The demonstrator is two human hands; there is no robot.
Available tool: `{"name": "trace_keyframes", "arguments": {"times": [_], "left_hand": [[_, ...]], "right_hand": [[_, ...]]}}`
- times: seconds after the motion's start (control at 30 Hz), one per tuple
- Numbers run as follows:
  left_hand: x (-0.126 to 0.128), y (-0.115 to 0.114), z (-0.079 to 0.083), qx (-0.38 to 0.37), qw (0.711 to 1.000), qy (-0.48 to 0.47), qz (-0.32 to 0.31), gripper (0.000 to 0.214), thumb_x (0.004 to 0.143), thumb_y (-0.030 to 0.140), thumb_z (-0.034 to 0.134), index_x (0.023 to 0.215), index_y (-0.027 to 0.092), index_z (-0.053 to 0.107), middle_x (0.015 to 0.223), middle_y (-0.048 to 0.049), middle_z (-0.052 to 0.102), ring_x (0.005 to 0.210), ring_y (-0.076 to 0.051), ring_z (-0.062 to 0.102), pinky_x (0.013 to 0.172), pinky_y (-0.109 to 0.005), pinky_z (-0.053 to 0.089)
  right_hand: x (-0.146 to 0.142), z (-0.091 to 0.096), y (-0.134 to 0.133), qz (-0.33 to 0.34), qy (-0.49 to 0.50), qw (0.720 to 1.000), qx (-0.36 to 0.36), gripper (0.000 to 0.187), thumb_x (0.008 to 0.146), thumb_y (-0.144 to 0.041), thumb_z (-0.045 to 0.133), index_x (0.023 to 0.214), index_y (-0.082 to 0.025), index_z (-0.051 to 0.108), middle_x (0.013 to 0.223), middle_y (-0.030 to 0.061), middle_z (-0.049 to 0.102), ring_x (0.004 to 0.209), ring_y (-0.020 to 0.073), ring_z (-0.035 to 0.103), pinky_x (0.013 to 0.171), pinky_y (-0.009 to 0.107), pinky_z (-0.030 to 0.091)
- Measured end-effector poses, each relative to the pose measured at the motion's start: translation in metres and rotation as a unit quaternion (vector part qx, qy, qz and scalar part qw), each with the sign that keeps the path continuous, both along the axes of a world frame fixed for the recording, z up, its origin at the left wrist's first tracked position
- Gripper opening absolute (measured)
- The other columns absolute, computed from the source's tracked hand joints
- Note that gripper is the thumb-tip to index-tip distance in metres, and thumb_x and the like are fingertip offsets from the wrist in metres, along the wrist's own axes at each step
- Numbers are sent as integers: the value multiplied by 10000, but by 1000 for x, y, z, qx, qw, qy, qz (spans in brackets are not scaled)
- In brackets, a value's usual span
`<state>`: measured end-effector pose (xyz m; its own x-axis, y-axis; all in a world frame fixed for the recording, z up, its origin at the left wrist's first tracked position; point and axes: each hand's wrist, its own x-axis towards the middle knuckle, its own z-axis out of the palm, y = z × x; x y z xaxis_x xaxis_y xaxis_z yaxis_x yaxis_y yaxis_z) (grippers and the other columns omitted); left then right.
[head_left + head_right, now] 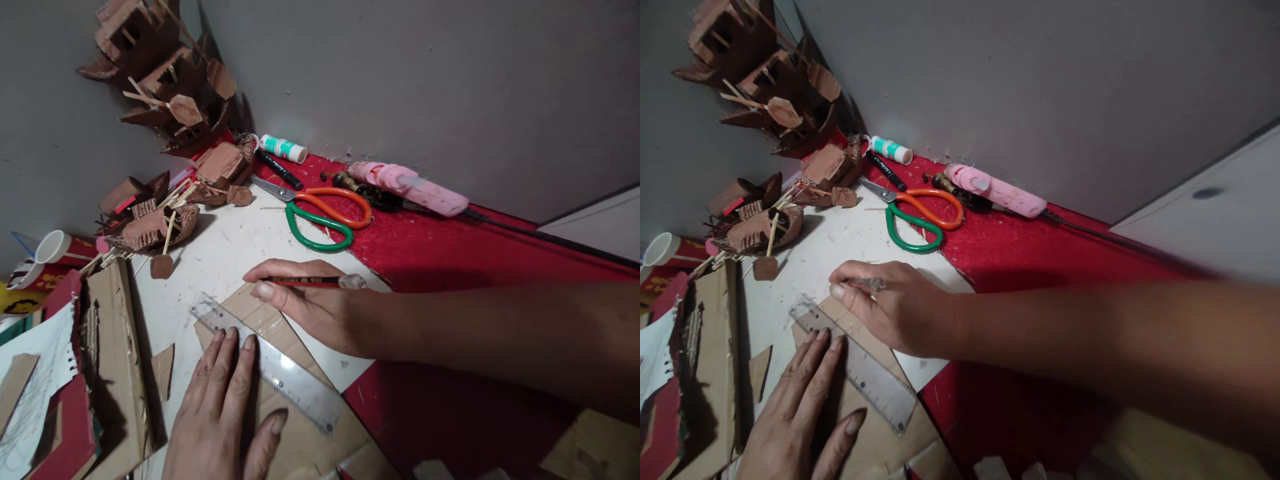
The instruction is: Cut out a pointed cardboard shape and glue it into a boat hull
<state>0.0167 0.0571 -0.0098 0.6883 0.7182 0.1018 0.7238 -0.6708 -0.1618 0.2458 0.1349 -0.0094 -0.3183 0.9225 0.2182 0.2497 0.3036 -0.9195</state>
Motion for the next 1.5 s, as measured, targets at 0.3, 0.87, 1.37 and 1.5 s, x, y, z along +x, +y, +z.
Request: {"name": "trace_keyframes", "arguments": {"times": [0.3, 0.87, 1.37, 1.5], "left_hand": [[-6, 4, 0, -23, 999, 40, 4, 752, 864, 435, 543, 1469, 65, 292, 1512, -185, 361, 1419, -332, 274, 1030, -472, 435], [-4, 7, 1, -2, 998, 58, -23, 754, 871, 454, 510, 1475, 67, 281, 1482, -235, 381, 1386, -371, 321, 992, -503, 438], [-1, 8, 6, -10, 998, 59, -28, 719, 871, 396, 527, 1488, 124, 276, 1489, -241, 344, 1373, -388, 334, 976, -535, 447], [-1, 8, 5, -3, 998, 56, -30, 715, 864, 396, 528, 1483, 130, 288, 1481, -237, 360, 1369, -382, 343, 979, -544, 439]], "right_hand": [[-2, 1, -1, -9, 29, 1000, -5, 224, 955, -261, 476, 1069, -174, 649, 986, -3, 716, 891, 105, 651, 781, 197, 465], [2, 5, 0, 8, 20, 1000, -2, 249, 966, -291, 452, 1062, -166, 645, 963, 17, 711, 845, 130, 644, 759, 235, 481], [1, 2, 2, 6, 34, 999, 25, 324, 976, -308, 399, 945, -160, 686, 992, 59, 706, 936, 167, 648, 835, 273, 509], [1, 5, 2, -17, 59, 998, 26, 284, 949, -230, 415, 869, -168, 680, 955, 44, 705, 913, 160, 648, 825, 272, 509]]}}
